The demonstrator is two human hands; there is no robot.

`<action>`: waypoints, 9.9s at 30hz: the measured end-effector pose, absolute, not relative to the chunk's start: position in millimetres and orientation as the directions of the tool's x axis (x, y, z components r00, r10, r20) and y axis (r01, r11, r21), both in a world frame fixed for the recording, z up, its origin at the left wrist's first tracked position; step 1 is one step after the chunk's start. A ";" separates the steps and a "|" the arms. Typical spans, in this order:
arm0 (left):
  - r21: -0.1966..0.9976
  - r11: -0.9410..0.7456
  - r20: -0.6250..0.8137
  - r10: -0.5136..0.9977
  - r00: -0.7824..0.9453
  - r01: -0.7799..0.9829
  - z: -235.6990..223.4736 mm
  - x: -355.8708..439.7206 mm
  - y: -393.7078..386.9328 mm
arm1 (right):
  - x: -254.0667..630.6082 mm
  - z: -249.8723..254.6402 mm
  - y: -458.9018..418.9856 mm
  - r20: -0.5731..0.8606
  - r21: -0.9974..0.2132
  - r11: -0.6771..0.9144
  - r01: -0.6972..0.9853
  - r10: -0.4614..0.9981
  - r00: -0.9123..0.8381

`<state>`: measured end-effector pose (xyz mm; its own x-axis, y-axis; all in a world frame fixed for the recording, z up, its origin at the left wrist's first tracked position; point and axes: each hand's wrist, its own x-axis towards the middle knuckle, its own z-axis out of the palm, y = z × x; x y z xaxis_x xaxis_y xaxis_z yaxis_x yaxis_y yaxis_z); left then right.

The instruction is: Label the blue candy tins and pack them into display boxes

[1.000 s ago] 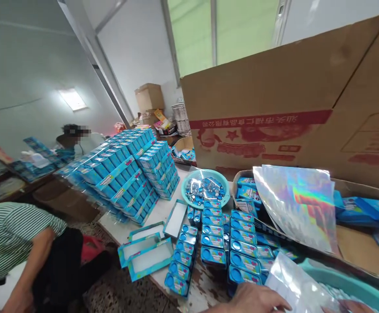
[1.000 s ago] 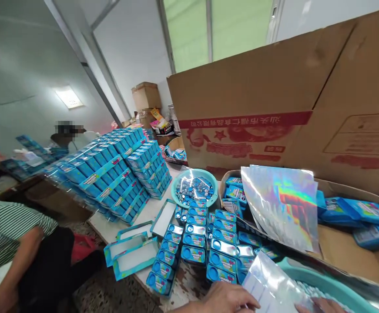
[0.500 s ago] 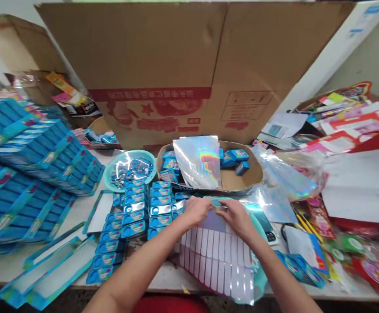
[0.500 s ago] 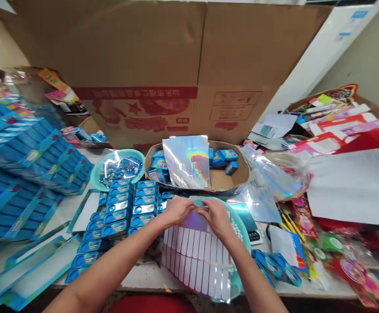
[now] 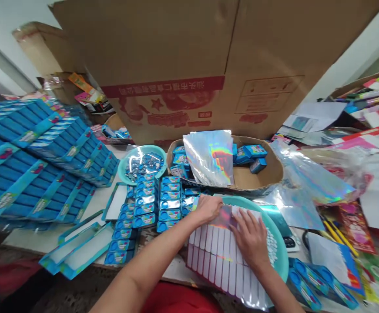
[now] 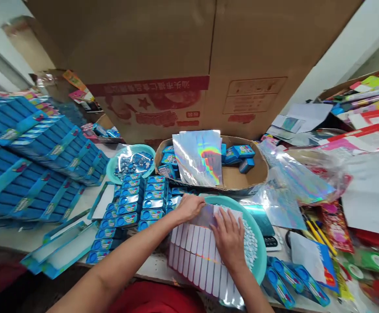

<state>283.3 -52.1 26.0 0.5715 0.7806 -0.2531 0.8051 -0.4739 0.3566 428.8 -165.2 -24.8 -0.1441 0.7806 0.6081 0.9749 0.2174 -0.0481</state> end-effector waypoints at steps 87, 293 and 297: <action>0.349 -0.447 -0.307 0.776 0.551 0.824 13.8 272.1 -31.2 | 412.5 -55.4 -120.8 0.500 -0.132 0.172 0.976 0.862 -0.084; 0.560 0.304 -0.337 0.933 -0.124 0.771 9.5 -6.8 -76.8 | 172.7 10.5 -64.4 0.384 -0.463 0.352 0.813 0.907 -0.173; 0.678 -0.052 0.105 0.994 -0.028 0.733 50.3 44.0 -78.5 | 292.4 -0.4 -82.1 0.469 -0.525 0.107 0.844 0.864 0.182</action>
